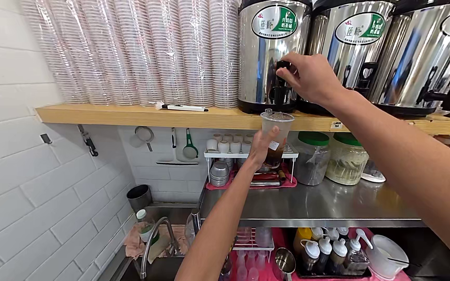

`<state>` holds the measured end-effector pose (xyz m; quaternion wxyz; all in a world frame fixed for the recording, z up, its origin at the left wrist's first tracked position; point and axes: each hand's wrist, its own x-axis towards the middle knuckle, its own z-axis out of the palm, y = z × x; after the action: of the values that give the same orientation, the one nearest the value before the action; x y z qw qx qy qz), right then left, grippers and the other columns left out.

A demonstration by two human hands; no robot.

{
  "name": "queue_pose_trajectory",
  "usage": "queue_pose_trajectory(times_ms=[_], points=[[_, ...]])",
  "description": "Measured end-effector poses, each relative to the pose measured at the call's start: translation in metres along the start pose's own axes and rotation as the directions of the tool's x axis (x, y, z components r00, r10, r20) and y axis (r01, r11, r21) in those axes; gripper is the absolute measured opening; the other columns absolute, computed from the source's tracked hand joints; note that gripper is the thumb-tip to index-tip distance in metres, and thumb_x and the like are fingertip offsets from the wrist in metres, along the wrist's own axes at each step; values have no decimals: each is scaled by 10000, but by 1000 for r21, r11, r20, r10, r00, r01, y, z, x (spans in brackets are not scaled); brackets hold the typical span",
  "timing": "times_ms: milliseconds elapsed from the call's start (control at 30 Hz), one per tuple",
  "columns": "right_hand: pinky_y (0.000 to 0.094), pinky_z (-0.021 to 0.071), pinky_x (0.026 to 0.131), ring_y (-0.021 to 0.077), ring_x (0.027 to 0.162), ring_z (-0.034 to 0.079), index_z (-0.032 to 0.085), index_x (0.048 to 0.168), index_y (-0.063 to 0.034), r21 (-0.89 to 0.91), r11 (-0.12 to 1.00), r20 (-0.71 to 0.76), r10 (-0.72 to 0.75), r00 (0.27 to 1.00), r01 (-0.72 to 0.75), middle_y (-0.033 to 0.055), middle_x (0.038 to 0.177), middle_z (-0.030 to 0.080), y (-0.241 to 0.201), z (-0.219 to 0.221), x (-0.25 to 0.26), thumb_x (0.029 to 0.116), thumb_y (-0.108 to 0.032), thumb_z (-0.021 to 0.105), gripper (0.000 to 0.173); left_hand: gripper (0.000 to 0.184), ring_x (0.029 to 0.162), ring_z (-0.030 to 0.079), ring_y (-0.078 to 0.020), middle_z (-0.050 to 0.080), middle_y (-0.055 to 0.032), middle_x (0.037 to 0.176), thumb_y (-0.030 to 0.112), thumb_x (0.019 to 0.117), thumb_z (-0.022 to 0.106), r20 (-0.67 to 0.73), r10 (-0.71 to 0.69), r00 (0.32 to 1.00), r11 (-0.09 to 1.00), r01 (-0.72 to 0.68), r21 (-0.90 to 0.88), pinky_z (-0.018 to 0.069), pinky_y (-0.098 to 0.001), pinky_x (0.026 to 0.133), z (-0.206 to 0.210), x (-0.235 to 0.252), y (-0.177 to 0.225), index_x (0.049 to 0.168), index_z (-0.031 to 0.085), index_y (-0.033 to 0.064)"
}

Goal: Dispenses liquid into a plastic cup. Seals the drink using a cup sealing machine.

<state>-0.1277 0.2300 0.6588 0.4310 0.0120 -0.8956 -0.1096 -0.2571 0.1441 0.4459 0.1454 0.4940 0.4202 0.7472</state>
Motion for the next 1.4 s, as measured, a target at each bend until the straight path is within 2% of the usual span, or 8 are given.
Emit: queue_pose_trajectory(times_ms=[400,567,700,867,967,1100,1167,1400], points=[[537,558,739,339,787,712,666,1189,-42,-73,997,-43,-40,998,36,150,855,708,-7,-4,-3,1075,-355,517,365,611,1045,696,-183,715,-106,1132,556,984,573,-20,-18,1000,1000,18,3,567,-385,963,1,-2,2,1332,566,53],[542,566,774,309,810,720,630,1301,-86,-8,1000,-11,19,1000,-19,122,906,725,-3,-1,-4,1084,-397,473,410,650,1050,701,-205,715,-120,1145,579,963,589,-11,-4,1000,1000,4,1,574,-401,961,-1,-1,-1,1341,560,51],[491,584,738,250,774,716,474,1493,-87,66,997,-71,55,996,-50,88,961,740,-9,-9,-20,1082,-414,459,526,680,1033,708,-226,717,-138,1132,595,943,599,-23,-5,1000,1000,5,-24,583,-418,944,-2,-1,-3,1341,557,45],[383,599,649,141,709,700,484,1462,-112,161,981,-136,132,982,-110,20,1022,747,-20,-20,-64,1061,-372,508,478,651,1025,707,-184,723,-103,1114,574,945,608,-6,38,999,999,-38,-8,586,-391,944,3,-10,4,1326,569,48],[365,649,734,123,855,745,503,1446,-138,280,943,-18,190,982,-177,9,1119,743,-28,-21,-98,996,-473,604,570,690,1016,704,-160,722,-83,1105,608,910,638,0,40,999,999,-40,-5,583,-370,938,7,-27,6,1312,572,52],[454,605,922,195,1180,661,378,1559,-191,379,857,272,256,928,-348,47,1366,625,-40,-14,-141,725,-742,765,1071,747,976,697,-94,720,9,1104,748,839,643,32,10,999,1000,-11,22,595,-341,873,13,-68,8,1325,580,184],[463,570,994,201,1276,597,292,1606,-184,385,828,401,247,882,-407,63,1474,541,-49,-13,-160,618,-795,796,1266,790,954,701,-103,725,1,1078,773,789,676,52,6,999,1000,-5,-22,602,-346,853,18,-85,2,1296,593,172],[350,556,1029,69,1247,602,252,1618,-265,450,725,534,250,807,-522,-73,1392,611,-94,-25,-234,602,-724,856,1268,948,992,705,-111,725,-21,1093,771,697,750,69,-27,997,987,37,-155,602,-336,887,54,-169,-18,1317,554,81]])
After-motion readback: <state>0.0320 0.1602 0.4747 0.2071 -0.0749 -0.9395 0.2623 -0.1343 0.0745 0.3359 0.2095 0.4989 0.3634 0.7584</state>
